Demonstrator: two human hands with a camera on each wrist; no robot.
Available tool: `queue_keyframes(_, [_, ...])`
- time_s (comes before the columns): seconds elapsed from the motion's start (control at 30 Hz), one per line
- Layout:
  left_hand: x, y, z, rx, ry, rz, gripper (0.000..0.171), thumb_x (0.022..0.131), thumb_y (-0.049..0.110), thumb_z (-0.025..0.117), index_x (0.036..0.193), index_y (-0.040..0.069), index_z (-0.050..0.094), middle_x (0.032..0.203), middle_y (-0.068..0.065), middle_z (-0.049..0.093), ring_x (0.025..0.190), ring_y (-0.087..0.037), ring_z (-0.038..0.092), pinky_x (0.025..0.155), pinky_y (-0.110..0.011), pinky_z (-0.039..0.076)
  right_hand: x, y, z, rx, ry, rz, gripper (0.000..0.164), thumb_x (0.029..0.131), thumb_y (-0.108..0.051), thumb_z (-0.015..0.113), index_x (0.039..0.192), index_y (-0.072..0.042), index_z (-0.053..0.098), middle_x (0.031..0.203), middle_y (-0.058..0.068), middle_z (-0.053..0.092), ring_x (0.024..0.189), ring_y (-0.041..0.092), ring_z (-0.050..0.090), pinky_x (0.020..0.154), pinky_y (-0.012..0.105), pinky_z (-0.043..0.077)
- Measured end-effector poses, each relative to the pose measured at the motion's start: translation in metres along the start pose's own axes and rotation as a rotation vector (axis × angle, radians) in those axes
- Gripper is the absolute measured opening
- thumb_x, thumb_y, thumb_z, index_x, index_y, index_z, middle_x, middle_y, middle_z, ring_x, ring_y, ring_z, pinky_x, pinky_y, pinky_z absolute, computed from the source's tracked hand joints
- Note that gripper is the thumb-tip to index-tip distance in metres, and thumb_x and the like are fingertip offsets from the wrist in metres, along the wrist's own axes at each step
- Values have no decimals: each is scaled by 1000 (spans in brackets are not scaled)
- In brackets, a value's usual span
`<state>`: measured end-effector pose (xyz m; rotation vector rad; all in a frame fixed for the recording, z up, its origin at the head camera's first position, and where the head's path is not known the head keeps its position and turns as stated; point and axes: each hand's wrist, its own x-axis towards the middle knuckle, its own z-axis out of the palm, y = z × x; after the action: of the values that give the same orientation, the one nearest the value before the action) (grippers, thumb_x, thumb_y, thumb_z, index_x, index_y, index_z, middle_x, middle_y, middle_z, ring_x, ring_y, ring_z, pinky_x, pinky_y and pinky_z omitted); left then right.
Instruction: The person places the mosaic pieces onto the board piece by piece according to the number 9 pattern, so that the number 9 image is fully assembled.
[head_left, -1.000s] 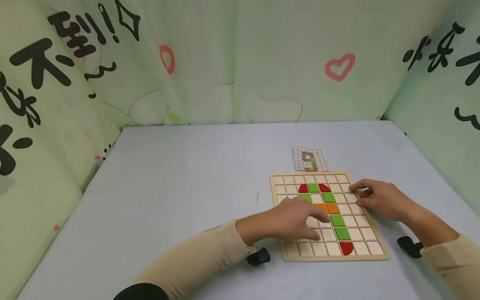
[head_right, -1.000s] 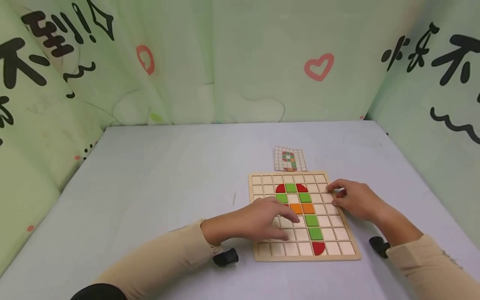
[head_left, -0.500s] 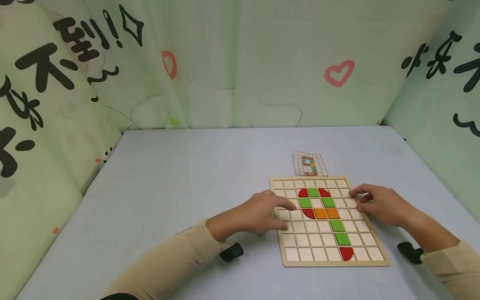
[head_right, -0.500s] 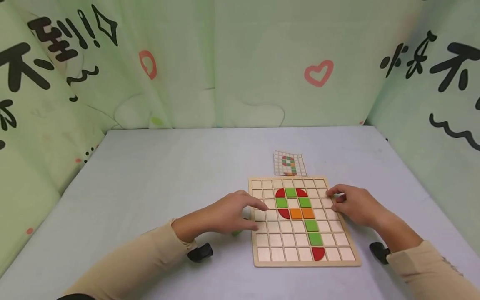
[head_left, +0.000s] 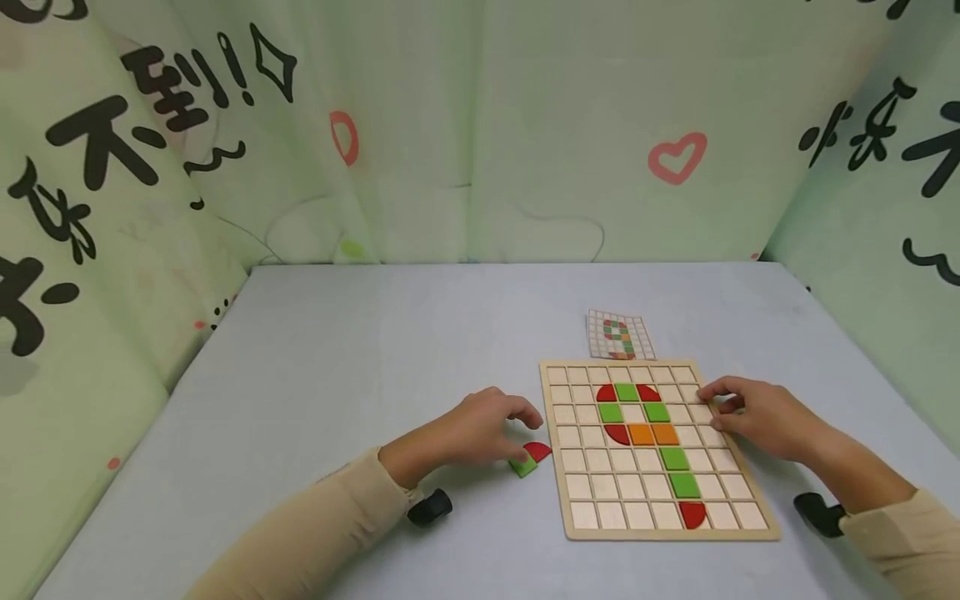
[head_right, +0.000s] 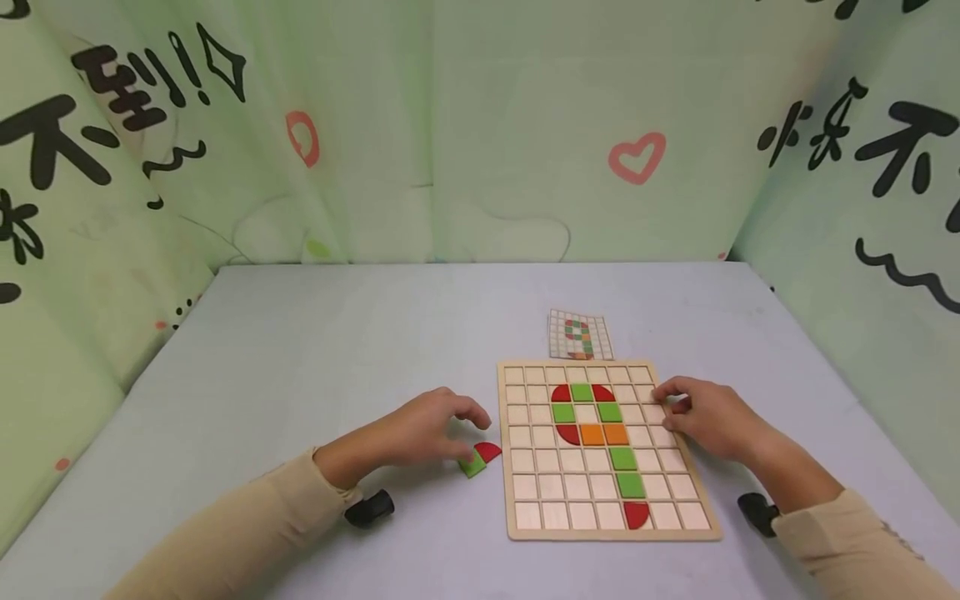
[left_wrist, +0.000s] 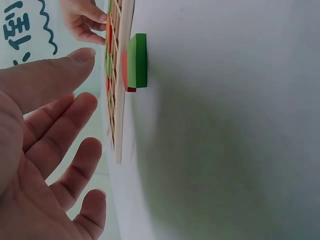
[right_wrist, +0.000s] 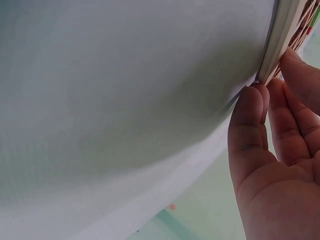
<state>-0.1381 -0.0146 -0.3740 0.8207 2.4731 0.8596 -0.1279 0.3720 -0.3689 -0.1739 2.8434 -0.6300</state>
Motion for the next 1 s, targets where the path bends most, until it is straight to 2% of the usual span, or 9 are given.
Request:
queue_keyframes(0.17, [-3, -3, 5, 27, 25, -21, 30, 80, 14, 84, 107, 17, 70, 98, 15, 66, 99, -8, 51, 85, -23, 45, -1, 0, 1, -1, -1, -3, 34, 90, -8, 70, 121, 3, 61, 105, 24, 63, 96, 41, 56, 78, 51, 48])
queue_keyframes(0.4, [-4, -2, 14, 186, 51, -80, 31, 79, 25, 86, 103, 21, 68, 89, 18, 59, 90, -7, 48, 82, -30, 41, -2, -1, 1, -7, 5, -11, 34, 90, -9, 70, 121, 3, 61, 104, 23, 63, 96, 41, 56, 77, 50, 48])
queue_keyframes(0.6, [-5, 0, 16, 201, 60, -69, 34, 76, 29, 89, 101, 21, 67, 86, 18, 57, 89, -7, 48, 83, -32, 41, -2, -1, 0, -15, 11, -18, 34, 90, -8, 70, 121, 3, 61, 103, 22, 63, 95, 40, 57, 77, 50, 49])
queue_keyframes(0.77, [-6, 3, 20, 216, 63, -75, 34, 76, 31, 89, 99, 22, 66, 82, 17, 55, 86, -7, 47, 79, -30, 41, -2, -1, 0, -14, 9, -18, 34, 90, -8, 70, 120, 3, 61, 105, 24, 63, 96, 41, 57, 77, 51, 49])
queue_keyframes(1.0, [-7, 5, 22, 247, 68, -76, 26, 81, 24, 84, 100, 21, 67, 84, 16, 57, 86, -7, 47, 78, -30, 42, -2, -1, 1, -7, 5, -17, 33, 90, -8, 70, 120, 2, 61, 106, 23, 63, 96, 41, 57, 78, 50, 49])
